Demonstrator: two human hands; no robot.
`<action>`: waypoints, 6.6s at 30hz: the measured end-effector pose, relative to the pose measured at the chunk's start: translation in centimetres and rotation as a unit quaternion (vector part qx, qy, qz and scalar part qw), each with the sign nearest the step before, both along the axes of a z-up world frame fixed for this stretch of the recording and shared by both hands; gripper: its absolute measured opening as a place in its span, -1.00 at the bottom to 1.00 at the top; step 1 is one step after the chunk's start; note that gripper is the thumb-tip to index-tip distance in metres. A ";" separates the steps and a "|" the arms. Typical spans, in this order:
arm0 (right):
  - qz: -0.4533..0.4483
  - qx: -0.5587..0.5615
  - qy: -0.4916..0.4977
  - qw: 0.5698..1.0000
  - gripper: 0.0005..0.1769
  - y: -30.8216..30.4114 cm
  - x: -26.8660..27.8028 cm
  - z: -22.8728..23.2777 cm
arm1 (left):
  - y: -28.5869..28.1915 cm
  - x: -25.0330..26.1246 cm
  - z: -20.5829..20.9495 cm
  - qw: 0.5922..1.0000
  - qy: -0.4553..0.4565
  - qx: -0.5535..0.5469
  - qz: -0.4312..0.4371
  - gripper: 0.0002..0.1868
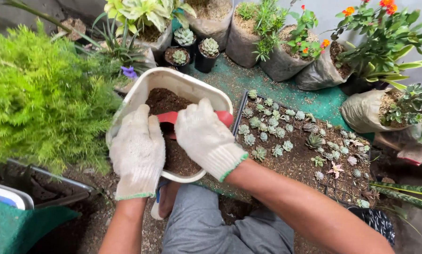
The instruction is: The person is potting small succulents into a multi-cell tray. They use a red scoop to transfer soil from a white bucket into the tray cells and then place the succulents into the soil by hand.
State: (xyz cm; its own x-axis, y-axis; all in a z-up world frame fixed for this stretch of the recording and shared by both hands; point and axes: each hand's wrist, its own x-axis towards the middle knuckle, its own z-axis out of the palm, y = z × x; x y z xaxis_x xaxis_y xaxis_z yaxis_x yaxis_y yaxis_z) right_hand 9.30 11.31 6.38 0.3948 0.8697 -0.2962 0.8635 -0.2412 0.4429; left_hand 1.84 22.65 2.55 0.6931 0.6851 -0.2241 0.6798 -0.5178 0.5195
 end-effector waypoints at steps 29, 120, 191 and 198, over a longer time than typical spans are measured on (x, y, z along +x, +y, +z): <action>-0.347 0.348 0.346 0.799 -0.80 -17.4 -1.9 3.8 | -8.2 -1.4 7.4 0.949 -0.267 -0.145 -0.087 -0.39; -0.368 0.308 0.445 0.756 -0.50 -14.9 -0.3 7.9 | -4.8 -2.3 3.3 0.896 -0.412 -0.167 -0.012 -0.54; -0.654 0.248 0.313 0.643 -0.26 -29.7 -6.0 -8.9 | -26.1 -3.4 -10.8 0.917 -0.009 -0.362 -0.170 -0.32; -0.644 0.238 0.325 0.651 -0.11 -30.8 -6.6 -12.3 | -26.5 -2.7 -10.1 0.923 0.047 -0.342 -0.168 -0.31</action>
State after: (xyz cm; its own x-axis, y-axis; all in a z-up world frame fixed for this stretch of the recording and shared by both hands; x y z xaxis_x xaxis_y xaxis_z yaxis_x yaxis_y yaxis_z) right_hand 2.71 -19.51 -5.95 0.8128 -0.0046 -0.5825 -0.2225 -0.9266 -0.3032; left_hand -0.85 -3.85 -7.52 0.7959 0.1117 -0.5950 0.5997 -0.2798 0.7497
